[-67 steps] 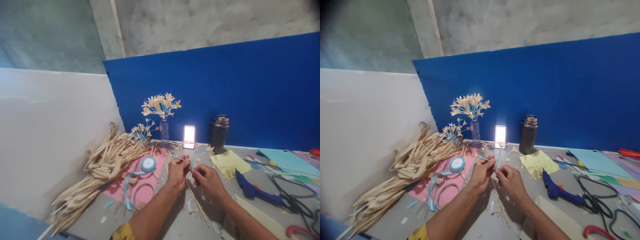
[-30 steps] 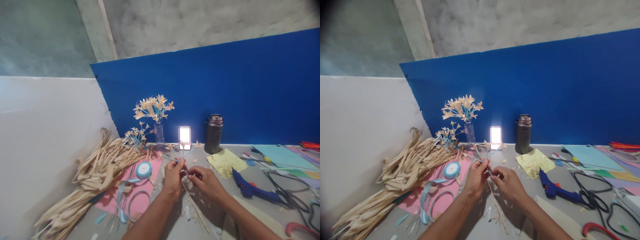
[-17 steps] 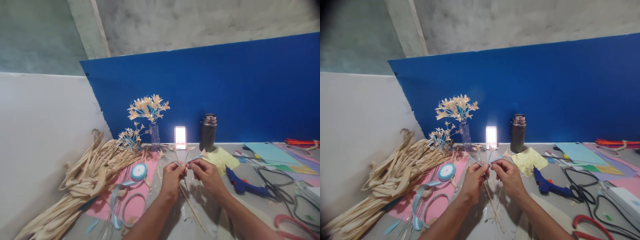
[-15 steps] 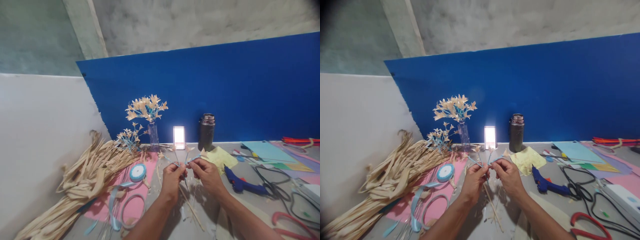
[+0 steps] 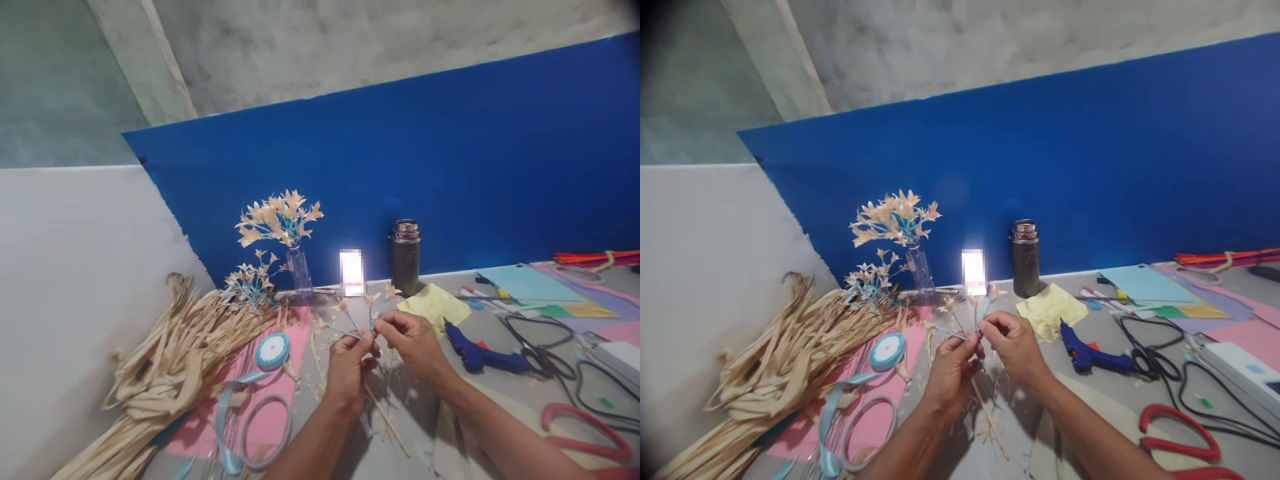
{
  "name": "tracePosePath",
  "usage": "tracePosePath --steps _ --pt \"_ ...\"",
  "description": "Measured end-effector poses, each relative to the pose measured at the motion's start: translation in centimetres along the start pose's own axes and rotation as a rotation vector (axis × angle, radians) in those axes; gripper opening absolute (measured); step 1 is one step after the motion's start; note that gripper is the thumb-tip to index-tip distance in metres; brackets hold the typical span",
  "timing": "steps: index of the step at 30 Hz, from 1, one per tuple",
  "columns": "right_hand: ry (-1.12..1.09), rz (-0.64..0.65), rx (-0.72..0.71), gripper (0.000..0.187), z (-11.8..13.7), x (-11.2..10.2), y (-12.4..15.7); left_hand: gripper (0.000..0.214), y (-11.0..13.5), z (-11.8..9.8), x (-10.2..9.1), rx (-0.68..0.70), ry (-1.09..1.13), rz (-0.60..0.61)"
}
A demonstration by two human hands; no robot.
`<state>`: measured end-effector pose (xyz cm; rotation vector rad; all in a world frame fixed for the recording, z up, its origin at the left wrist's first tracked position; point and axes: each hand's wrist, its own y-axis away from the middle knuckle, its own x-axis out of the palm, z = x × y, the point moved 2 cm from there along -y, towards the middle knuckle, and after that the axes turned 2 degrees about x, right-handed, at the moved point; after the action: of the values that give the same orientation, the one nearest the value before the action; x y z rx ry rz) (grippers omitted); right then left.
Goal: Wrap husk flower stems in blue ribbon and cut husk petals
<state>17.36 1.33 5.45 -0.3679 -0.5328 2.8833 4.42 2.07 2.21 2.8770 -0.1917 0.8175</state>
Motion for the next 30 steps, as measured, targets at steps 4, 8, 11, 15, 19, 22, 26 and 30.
tracePosePath --steps 4,8,11,15,19,22,26,30 --pt "-0.075 0.069 0.093 0.027 -0.8 0.6 -0.2 0.046 -0.4 -0.2 -0.3 -0.004 0.044 -0.052" --pt "-0.034 0.248 0.121 0.024 -1.8 1.7 0.1 0.046 -1.0 -1.1 -1.2 0.066 0.090 -0.145" --pt "0.079 0.340 0.043 0.020 -2.5 2.4 0.4 0.043 -1.3 -1.5 -1.5 0.112 0.082 -0.150" --pt "0.143 0.225 -0.037 0.027 -3.0 1.9 0.3 0.029 -0.9 -1.4 -1.1 0.282 -0.199 -0.095" --pt "0.178 -0.002 -0.167 0.025 -3.0 0.4 -0.3 0.038 0.1 -0.6 -0.4 0.407 -0.541 -0.018" --pt "0.184 -0.031 -0.234 0.026 -3.4 -0.3 -0.8 0.044 0.4 0.0 -0.4 0.473 -0.633 0.069" --pt "0.196 -0.052 -0.244 0.023 -4.2 -0.4 -1.3 0.028 0.2 0.1 -1.0 0.564 -0.688 0.135" --pt "0.206 -0.031 -0.223 0.019 -4.4 -0.2 -1.5 0.020 -0.1 0.3 -1.4 0.559 -0.705 0.136"
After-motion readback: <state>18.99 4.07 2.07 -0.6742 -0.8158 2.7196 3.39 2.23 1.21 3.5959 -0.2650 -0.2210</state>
